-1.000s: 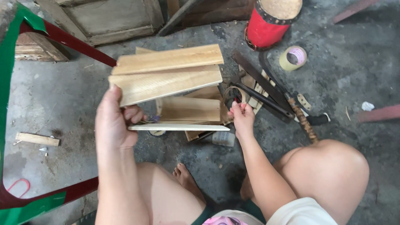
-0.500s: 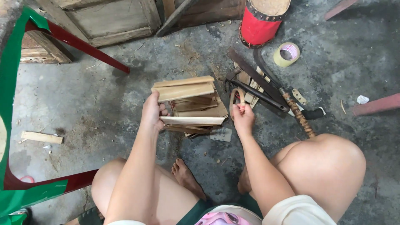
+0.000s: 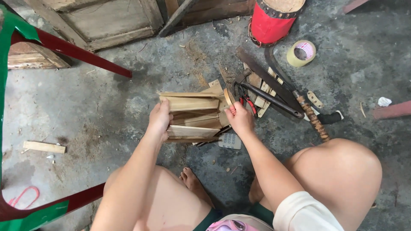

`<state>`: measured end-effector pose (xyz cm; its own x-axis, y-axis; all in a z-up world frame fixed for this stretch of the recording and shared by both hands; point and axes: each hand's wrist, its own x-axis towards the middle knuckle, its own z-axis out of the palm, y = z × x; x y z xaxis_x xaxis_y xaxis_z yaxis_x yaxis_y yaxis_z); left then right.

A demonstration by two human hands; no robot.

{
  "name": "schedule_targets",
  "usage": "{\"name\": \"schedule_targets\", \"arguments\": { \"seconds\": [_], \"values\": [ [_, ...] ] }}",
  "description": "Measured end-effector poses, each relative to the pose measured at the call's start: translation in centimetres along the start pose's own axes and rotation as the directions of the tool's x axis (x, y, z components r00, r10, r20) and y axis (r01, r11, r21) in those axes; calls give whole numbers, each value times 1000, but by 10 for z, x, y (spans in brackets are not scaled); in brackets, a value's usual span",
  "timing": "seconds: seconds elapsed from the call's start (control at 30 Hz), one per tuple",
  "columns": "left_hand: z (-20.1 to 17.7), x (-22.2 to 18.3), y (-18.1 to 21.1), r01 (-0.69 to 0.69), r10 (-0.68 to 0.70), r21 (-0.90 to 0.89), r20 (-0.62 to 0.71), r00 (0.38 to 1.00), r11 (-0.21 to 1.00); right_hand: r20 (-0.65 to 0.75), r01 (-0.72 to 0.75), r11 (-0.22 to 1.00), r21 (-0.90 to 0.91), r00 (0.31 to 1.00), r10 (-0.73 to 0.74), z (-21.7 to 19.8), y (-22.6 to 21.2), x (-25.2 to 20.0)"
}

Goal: Assembling a cylindrical wooden structure by attaching individual slats to a circular frame using a small hammer.

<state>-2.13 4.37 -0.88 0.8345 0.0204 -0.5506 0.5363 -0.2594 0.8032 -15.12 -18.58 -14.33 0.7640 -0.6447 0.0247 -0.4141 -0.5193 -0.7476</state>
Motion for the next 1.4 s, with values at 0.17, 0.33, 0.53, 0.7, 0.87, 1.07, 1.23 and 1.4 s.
{"name": "schedule_targets", "arguments": {
  "seconds": [0.17, 0.33, 0.53, 0.7, 0.87, 1.07, 1.23, 1.4],
  "values": [
    [-12, 17, -8, 50, -49, 20, -37, 998, 999, 83, -173, 982, -76, 980, 179, 23, 14, -4],
    [-30, -28, 27, 172, -172, -210, 19, 985, 962, 111, -273, 959, -76, 954, 280, 25, 13, -6],
    [-30, -54, 36, 230, -213, -203, 105, 971, 952, -32, -238, 971, 39, 970, 239, 19, 34, 6],
    [-21, -34, 20, 218, -196, -201, 122, 973, 955, -3, -167, 986, -9, 986, 167, 9, 28, -2],
    [-17, 5, -6, 173, -163, -188, 69, 984, 967, 26, -145, 989, 20, 989, 145, 12, 29, -9],
    [-2, 1, -1, 182, -188, -279, 3, 982, 943, 140, -88, 995, -55, 986, 95, 19, 17, -10],
    [1, -3, 4, 176, -191, -323, -18, 981, 930, 232, -109, 986, -124, 963, 136, 19, 4, 13],
    [-7, 13, -7, 202, -207, -293, 12, 978, 935, 605, -57, 981, -185, 781, 159, 27, -1, 45]
  ]
}}
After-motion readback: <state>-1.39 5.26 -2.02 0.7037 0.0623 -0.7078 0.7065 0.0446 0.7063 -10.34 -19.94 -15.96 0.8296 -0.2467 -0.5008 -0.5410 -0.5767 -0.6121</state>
